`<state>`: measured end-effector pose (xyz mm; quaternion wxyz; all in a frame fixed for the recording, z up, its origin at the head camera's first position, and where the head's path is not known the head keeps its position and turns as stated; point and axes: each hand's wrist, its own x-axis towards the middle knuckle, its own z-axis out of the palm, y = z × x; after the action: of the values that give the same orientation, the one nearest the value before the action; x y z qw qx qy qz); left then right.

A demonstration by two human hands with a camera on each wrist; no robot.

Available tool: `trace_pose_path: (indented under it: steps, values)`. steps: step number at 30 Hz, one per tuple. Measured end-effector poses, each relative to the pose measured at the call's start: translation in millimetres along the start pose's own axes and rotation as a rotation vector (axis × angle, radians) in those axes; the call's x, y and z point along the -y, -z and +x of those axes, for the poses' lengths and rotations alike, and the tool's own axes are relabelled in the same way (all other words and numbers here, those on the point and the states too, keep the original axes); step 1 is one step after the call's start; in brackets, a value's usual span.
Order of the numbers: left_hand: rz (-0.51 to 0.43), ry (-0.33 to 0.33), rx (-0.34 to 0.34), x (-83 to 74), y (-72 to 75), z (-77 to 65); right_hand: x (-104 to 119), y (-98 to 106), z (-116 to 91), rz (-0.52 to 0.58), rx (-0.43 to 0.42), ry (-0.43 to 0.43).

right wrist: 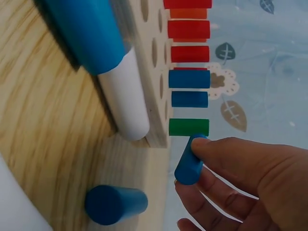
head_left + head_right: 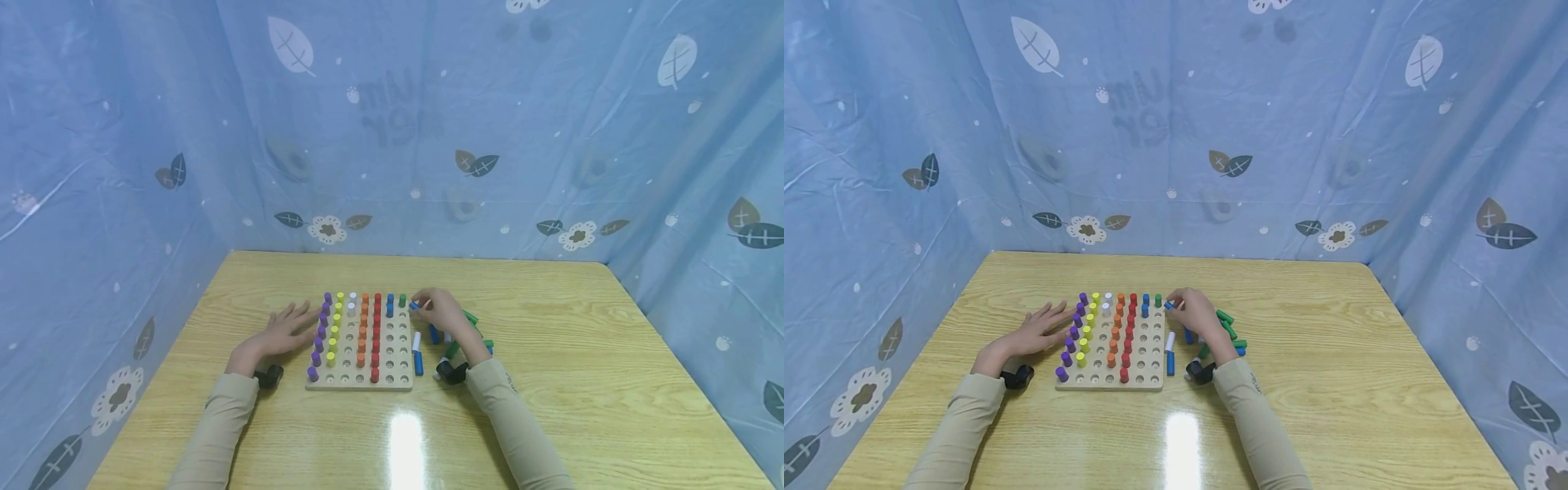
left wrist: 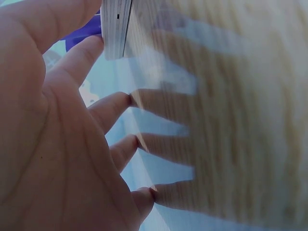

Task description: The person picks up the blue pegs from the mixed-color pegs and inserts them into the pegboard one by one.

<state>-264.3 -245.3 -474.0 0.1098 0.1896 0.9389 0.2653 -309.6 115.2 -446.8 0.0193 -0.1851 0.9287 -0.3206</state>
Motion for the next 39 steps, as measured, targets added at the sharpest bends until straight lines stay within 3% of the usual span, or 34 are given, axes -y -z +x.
trace_pose_path:
  steps: [5,21,39]
  values:
    - [-0.004,0.0,0.002,-1.1,-0.1,0.2,6,2,-1,0.004,-0.031,0.009]
    - [-0.003,0.003,-0.004,-1.4,-0.4,-0.5,24,4,-7,0.117,-0.064,0.16]
    - [-0.005,0.001,0.001,-0.9,-0.3,-1.0,32,-9,-8,0.171,-0.016,0.177]
